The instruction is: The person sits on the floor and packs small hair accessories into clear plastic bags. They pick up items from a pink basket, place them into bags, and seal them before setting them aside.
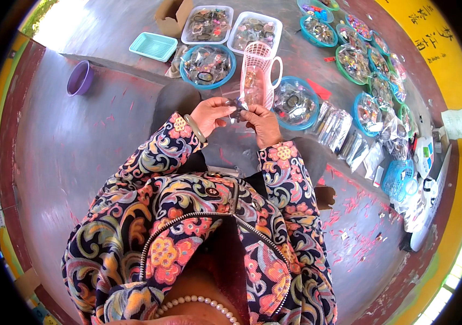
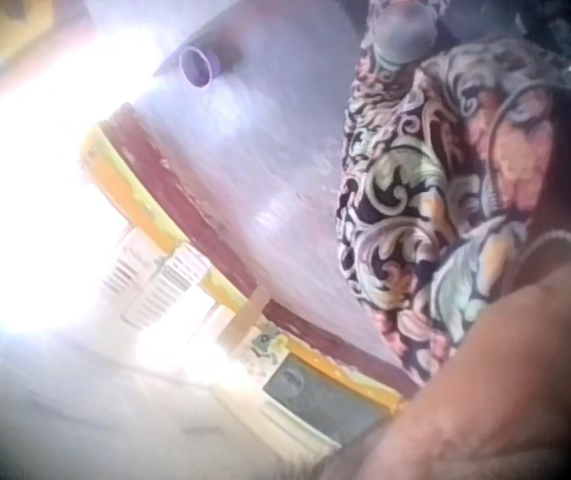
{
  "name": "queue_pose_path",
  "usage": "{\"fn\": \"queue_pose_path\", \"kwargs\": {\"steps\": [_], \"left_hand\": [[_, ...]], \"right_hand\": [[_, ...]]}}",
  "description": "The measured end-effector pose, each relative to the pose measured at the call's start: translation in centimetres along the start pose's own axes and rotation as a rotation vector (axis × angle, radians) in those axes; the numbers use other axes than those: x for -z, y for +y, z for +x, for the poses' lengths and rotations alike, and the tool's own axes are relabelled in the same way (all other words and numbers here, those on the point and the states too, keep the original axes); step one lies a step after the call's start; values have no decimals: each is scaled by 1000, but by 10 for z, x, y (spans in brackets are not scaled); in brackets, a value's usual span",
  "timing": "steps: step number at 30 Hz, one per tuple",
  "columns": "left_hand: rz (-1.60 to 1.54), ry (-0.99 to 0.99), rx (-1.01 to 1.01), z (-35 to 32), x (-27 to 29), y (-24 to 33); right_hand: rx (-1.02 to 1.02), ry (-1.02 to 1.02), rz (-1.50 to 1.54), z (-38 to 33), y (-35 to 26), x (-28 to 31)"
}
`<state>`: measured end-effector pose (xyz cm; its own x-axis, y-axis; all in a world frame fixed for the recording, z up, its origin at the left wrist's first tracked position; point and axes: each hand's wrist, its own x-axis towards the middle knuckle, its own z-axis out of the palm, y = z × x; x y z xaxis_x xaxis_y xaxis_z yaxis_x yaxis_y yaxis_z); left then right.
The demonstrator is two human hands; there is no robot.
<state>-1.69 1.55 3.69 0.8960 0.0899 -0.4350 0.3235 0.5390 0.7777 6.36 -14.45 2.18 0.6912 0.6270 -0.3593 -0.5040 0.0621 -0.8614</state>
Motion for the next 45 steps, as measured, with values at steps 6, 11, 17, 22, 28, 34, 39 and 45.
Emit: {"fn": "queue_pose_path", "kwargs": {"steps": [6,11,17,22,28,34,39,45], "left_hand": [[-31,25,15,7,4,-9],[-86,32,3,21,11,-21],[-11,-24,-23,31,13,-31],[8,-55,-4,31,15,-31],[61,-74,45,23,7,-24],[156,-136,137,17,4,-15],[144,-97,123,18,6,-15],[162,16,-18,25,13,-17]], "right_hand": [[-9,121,110,2,9,-9],[-31,152,-1,5,6,-14],[-34,37,41,15,21,5],[-38,44,121,11,19,1],[59,143,195,11,19,-5],[103,243,191,12,20,-4],[59,228,138,11,14,-8],[-77,161,7,7,7,-6]]}}
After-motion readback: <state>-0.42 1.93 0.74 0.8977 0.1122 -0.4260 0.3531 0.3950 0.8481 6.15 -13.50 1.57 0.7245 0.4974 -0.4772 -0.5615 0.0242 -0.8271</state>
